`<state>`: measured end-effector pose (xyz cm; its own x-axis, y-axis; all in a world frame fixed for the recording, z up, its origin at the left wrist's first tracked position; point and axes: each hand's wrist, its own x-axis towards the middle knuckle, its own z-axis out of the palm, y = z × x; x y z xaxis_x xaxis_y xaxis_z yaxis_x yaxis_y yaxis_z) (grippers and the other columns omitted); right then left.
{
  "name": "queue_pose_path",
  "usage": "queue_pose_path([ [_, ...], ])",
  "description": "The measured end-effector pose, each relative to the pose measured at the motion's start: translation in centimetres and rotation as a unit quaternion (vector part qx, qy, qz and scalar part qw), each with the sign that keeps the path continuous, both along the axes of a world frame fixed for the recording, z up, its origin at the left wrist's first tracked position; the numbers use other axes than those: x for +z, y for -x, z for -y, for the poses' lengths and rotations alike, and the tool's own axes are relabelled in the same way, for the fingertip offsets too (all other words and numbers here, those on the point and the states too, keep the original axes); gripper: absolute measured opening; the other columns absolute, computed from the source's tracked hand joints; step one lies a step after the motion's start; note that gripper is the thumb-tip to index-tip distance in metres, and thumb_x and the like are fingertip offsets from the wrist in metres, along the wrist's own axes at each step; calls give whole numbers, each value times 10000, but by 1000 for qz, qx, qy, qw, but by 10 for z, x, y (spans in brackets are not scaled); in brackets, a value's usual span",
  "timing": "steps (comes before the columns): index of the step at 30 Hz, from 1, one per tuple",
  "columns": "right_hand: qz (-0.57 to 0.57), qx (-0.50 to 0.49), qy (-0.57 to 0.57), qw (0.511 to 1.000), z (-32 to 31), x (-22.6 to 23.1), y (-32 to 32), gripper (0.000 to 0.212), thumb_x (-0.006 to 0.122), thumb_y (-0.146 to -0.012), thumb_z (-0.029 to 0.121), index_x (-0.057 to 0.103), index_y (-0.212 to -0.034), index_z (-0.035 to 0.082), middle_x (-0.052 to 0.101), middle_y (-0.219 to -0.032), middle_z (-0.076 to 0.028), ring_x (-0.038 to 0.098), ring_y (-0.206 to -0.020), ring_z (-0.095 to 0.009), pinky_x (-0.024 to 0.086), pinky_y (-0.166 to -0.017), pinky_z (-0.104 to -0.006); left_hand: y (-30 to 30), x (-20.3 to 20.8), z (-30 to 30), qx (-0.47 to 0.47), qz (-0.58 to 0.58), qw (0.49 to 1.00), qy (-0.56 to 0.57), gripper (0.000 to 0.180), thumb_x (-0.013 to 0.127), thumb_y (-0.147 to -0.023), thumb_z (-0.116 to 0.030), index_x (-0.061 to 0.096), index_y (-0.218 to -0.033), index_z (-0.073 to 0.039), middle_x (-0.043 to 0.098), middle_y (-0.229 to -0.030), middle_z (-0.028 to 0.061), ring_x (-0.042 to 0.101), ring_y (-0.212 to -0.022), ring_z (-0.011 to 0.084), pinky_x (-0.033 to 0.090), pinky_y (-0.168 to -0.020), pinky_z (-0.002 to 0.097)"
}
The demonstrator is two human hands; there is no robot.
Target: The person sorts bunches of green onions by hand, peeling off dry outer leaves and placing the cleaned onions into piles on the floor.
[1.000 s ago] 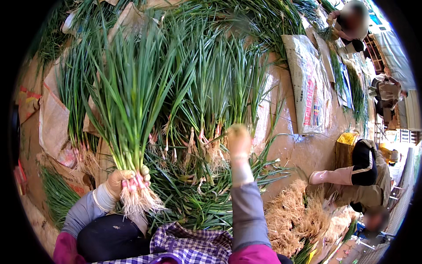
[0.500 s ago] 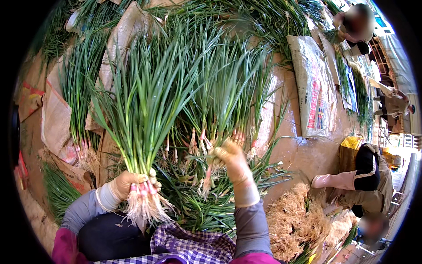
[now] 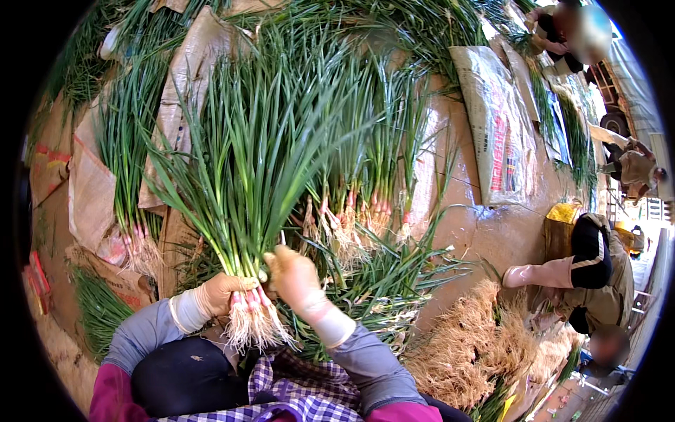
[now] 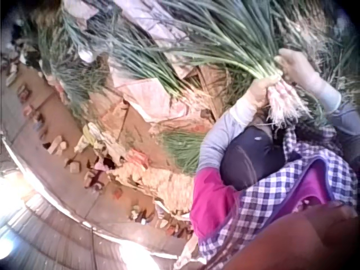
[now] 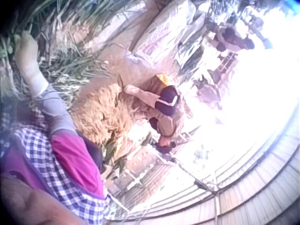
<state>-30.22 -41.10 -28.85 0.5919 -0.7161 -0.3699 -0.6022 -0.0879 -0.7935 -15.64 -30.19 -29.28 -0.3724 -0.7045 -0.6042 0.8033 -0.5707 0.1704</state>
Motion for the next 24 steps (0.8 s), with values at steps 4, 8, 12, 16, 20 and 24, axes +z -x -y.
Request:
queue_pose_path([
  [4,112,-219,25,969,26,-21,8,217,524,-912,192,545,-756,42,569,-643,-67,505,-544,-154,415,-497,-297,-5,4,-2,71,-97,989,87,243,626,-792,-144,563,-1005,-45,583,-912,90,585,-897,240,478,-840,419],
  [8,-82,202,-113,969,57,-30,71,270,481,-933,268,624,-961,41,656,-874,-120,619,-836,-185,503,-730,-288,-29,23,-8,134,-145,961,195,219,668,-765,-172,581,-956,-110,566,-882,69,563,-931,246,447,-875,488],
  [12,-319,84,15,944,139,-70,100,278,560,-880,281,632,-1055,77,657,-999,-106,629,-892,-230,490,-831,-343,-33,7,-9,88,60,991,77,265,647,-782,-128,556,-1006,-20,586,-932,111,610,-861,258,500,-828,453],
  [16,-283,-173,122,935,221,-79,104,285,595,-851,175,607,-1095,29,655,-1009,-125,640,-814,-213,507,-778,-299,-17,4,-1,102,-15,994,-26,353,630,-805,-119,503,-1116,-13,595,-954,129,610,-879,264,507,-798,435],
  [20,-69,-239,-111,962,211,-51,75,423,653,-808,125,525,-1187,-8,620,-1072,-156,606,-863,-169,499,-709,-267,-23,11,0,88,5,996,-33,441,614,-800,-90,470,-1206,1,596,-935,128,617,-857,259,493,-826,421],
  [24,99,-142,-279,945,158,-27,71,410,653,-798,92,512,-1168,-14,613,-873,-74,587,-749,-157,487,-673,-261,-23,8,-4,69,-44,997,-13,349,625,-768,-84,527,-1096,-16,591,-873,84,610,-882,257,462,-901,488],
])
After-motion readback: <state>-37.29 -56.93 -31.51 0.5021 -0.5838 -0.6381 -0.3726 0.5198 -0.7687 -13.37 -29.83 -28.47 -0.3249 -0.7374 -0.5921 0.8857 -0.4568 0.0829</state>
